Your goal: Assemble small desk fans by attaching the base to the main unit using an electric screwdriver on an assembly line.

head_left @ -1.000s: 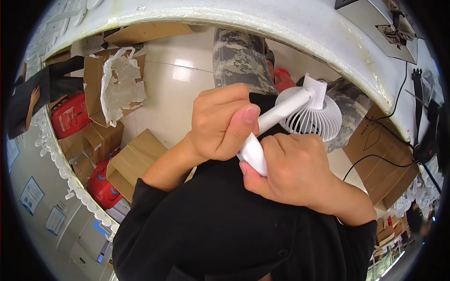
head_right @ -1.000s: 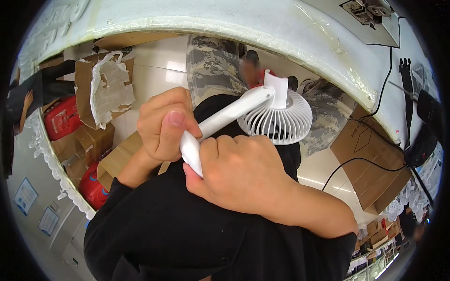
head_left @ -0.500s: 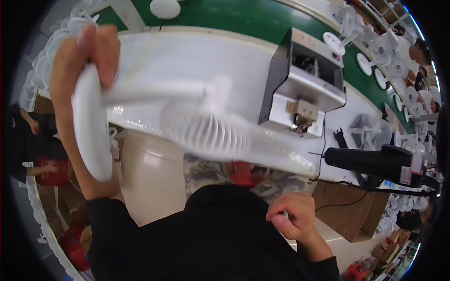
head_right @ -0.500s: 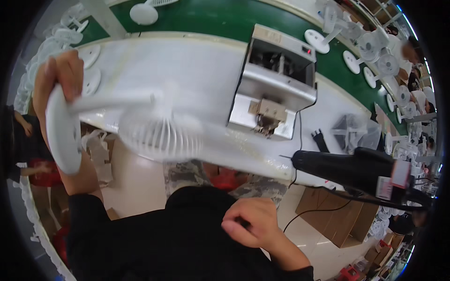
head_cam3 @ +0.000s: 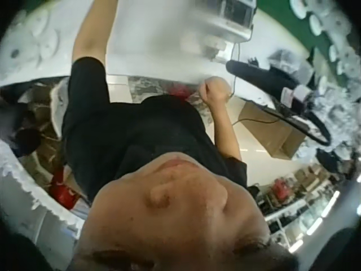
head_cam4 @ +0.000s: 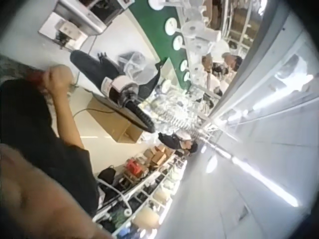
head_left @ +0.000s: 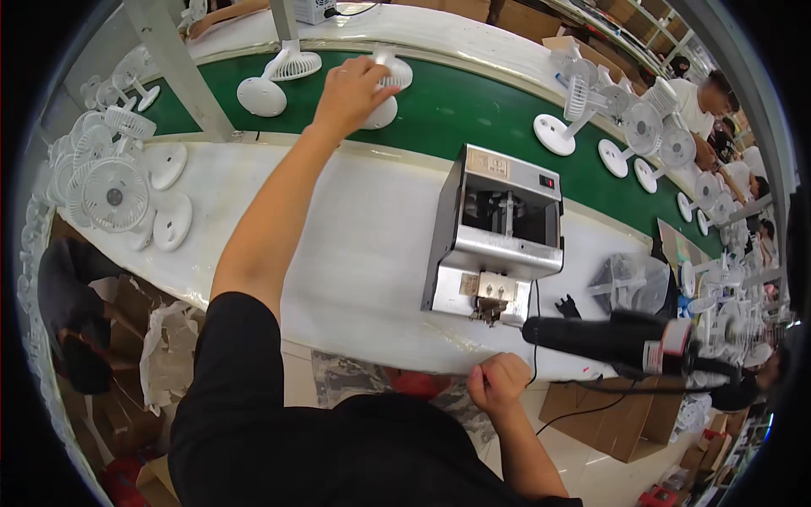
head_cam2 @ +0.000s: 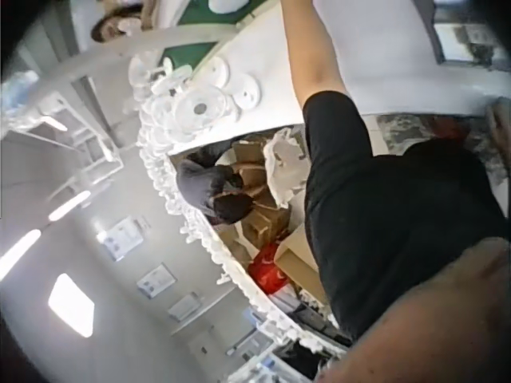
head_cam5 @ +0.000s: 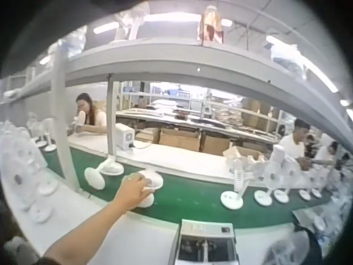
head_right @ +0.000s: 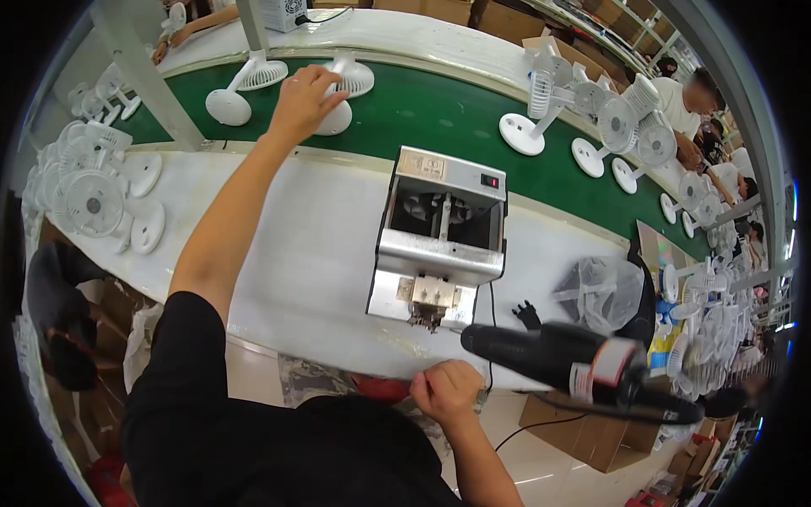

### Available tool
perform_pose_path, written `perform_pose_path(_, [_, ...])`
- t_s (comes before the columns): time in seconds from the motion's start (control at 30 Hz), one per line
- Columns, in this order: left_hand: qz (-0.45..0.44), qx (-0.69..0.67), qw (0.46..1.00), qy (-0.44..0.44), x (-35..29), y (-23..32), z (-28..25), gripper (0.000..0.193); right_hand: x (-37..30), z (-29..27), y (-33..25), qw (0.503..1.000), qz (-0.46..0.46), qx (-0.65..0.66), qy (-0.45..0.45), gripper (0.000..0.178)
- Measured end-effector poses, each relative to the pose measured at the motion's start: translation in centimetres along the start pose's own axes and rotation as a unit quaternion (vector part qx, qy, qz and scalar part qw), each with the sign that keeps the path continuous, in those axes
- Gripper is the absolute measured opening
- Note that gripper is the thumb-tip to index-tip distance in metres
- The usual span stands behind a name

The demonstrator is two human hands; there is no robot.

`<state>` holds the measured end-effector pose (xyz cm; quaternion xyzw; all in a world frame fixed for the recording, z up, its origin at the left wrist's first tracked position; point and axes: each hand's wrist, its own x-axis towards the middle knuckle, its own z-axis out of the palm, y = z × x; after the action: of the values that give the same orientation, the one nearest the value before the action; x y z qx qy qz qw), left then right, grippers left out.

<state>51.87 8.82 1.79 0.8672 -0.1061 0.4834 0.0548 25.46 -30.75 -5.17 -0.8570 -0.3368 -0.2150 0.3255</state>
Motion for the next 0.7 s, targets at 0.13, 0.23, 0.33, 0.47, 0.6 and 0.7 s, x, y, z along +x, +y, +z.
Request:
perform_pose_path(0.13, [0.059,-0.099,0.988,-0.101,6.3,4.8,1.3,0.025,1.7,0.5,-0.4,1.0,0.006,-0.028,-0.006,0.016])
perform_pose_path(0.23, [0.051,-0.258,0.835,-0.483,11.3,10.0,2.3,0.028,2.2,0.6,-0.6,0.999,0.012,-0.042,-0.018,0.015])
perform_pose_path(0.33, [0.197,-0.23,0.826,-0.475,14.7,15.9,6.1,0.034,2.1,0.7,-0.7,0.999,0.01,-0.041,-0.018,0.016])
perform_pose_path(0.47, [0.326,-0.143,0.858,-0.371,18.9,23.6,11.2,0.04,1.7,1.3,-0.7,0.999,0.011,-0.044,0.004,0.017])
perform_pose_path(0.6, [0.304,-0.074,0.919,-0.239,21.0,24.2,16.7,0.042,1.6,2.0,-0.6,0.999,-0.007,-0.034,0.018,0.018])
perform_pose_path(0.7, [0.264,0.041,0.901,-0.34,20.4,22.3,19.2,0.043,1.3,2.0,-0.5,0.999,0.002,-0.044,0.02,0.018])
